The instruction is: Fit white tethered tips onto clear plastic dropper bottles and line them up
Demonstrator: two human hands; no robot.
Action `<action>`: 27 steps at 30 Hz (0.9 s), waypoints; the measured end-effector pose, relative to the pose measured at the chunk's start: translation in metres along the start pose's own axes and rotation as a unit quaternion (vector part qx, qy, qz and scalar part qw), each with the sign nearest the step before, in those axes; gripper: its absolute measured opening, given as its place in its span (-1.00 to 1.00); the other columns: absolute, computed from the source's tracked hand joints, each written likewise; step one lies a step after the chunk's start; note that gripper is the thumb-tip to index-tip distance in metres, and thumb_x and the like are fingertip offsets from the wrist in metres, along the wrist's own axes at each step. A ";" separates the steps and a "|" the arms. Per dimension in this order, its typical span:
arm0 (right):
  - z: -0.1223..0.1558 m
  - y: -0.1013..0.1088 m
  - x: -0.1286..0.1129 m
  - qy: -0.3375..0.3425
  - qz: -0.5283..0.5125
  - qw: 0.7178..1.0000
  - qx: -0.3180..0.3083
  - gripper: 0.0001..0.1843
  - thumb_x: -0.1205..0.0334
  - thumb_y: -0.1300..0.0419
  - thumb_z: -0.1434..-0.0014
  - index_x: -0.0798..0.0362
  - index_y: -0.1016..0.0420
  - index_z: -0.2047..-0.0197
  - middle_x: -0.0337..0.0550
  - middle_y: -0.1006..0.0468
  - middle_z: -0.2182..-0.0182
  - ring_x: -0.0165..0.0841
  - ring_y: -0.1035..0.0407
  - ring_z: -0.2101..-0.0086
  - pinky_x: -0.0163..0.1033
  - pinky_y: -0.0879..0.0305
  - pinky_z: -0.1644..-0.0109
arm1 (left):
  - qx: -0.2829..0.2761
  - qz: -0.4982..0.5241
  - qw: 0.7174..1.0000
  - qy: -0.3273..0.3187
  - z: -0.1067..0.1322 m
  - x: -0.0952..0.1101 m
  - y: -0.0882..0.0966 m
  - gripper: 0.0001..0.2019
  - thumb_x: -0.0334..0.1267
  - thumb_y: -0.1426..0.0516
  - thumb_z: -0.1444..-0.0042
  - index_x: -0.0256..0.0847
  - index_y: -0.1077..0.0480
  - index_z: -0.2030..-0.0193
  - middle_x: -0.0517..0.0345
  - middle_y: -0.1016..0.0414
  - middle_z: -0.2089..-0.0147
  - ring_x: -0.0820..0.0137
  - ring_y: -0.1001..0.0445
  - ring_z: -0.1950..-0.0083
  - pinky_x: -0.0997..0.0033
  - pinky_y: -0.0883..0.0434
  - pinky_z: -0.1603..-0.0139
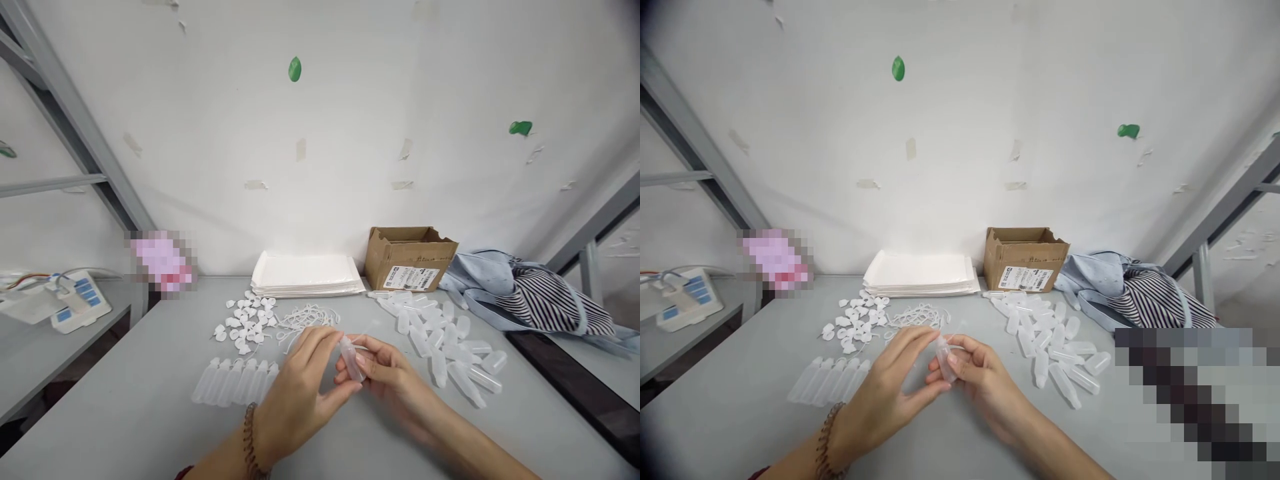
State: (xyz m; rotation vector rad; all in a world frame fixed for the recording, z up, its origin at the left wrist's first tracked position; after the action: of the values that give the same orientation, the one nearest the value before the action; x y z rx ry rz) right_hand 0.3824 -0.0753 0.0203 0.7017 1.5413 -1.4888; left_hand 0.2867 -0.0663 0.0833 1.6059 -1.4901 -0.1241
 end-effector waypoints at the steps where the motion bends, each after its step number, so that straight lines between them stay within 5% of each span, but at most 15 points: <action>1: -0.001 0.000 0.003 -0.009 -0.026 1.000 -0.001 -0.70 0.16 -0.30 -0.09 0.08 -0.41 0.13 -0.12 -0.57 0.35 -0.31 -0.50 0.32 -0.24 -0.29 0.18 | -0.001 -0.007 1.000 -0.006 0.000 0.001 -0.001 -0.51 -0.27 -0.23 -0.06 -0.15 -0.19 -0.12 -0.09 -0.39 -0.03 0.10 -0.36 -0.08 0.00 -0.41 -0.06; 7: -0.002 -0.006 0.013 -0.030 -0.089 0.995 -0.036 -0.75 0.24 -0.30 -0.09 0.09 -0.40 0.16 -0.14 -0.56 0.37 -0.30 -0.52 0.28 -0.25 -0.29 0.14 | 0.010 -0.011 1.000 0.012 -0.001 0.003 -0.003 -0.54 -0.45 -0.21 0.04 -0.21 -0.20 -0.01 -0.04 -0.37 0.07 0.15 -0.34 0.00 0.07 -0.41 0.00; 13: 0.000 -0.008 0.009 -0.026 0.009 0.998 -0.062 -0.71 0.19 -0.28 -0.11 0.10 -0.43 0.10 -0.06 -0.57 0.26 -0.27 -0.47 0.18 -0.17 -0.25 0.02 | -0.061 0.006 0.998 0.019 -0.002 0.001 -0.004 -0.59 -0.53 -0.12 0.11 -0.19 -0.25 0.08 0.04 -0.36 0.13 0.21 -0.29 0.04 0.18 -0.39 0.06; 19: -0.003 0.023 -0.012 0.042 0.143 0.988 0.049 -0.50 0.12 -0.35 0.00 -0.04 -0.37 -0.01 -0.13 -0.54 0.19 -0.27 -0.50 0.23 -0.13 -0.33 0.07 | -0.127 0.006 0.991 0.046 -0.001 -0.013 0.000 -0.55 -0.51 -0.15 0.11 -0.21 -0.25 0.03 0.03 -0.34 0.06 0.20 -0.25 -0.02 0.18 -0.36 0.00; 23: -0.001 0.033 -0.034 0.112 0.324 0.933 0.109 -0.84 0.12 -0.29 -0.06 -0.01 -0.58 0.28 -0.17 -0.56 0.39 -0.28 -0.48 0.32 -0.18 -0.36 0.16 | -0.160 -0.005 0.985 0.064 0.001 -0.023 0.006 -0.54 -0.50 -0.15 0.09 -0.21 -0.25 0.00 0.02 -0.35 0.04 0.20 -0.23 -0.06 0.16 -0.32 -0.07; 27: 0.002 0.018 -0.041 0.189 0.465 0.861 0.084 -0.87 0.23 -0.24 -0.12 0.01 -0.61 0.40 -0.14 -0.57 0.40 -0.32 -0.46 0.36 -0.25 -0.36 0.24 | -0.189 0.004 0.979 0.080 0.010 -0.034 0.010 -0.55 -0.46 -0.18 0.12 -0.21 -0.27 0.03 0.02 -0.36 0.04 0.19 -0.22 -0.07 0.17 -0.31 -0.10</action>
State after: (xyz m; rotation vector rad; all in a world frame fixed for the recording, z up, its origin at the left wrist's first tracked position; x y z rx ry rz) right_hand 0.4179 -0.0676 0.0472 1.6345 1.0410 -0.7557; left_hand 0.2641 -0.0418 0.0674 1.2723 -1.2610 -0.2534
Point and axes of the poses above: each hand's wrist, its own z-axis away from the middle knuckle, its own y-axis out of the back of the hand, x = y × z, the point moved 9 cm from there along -z, towards the middle knuckle
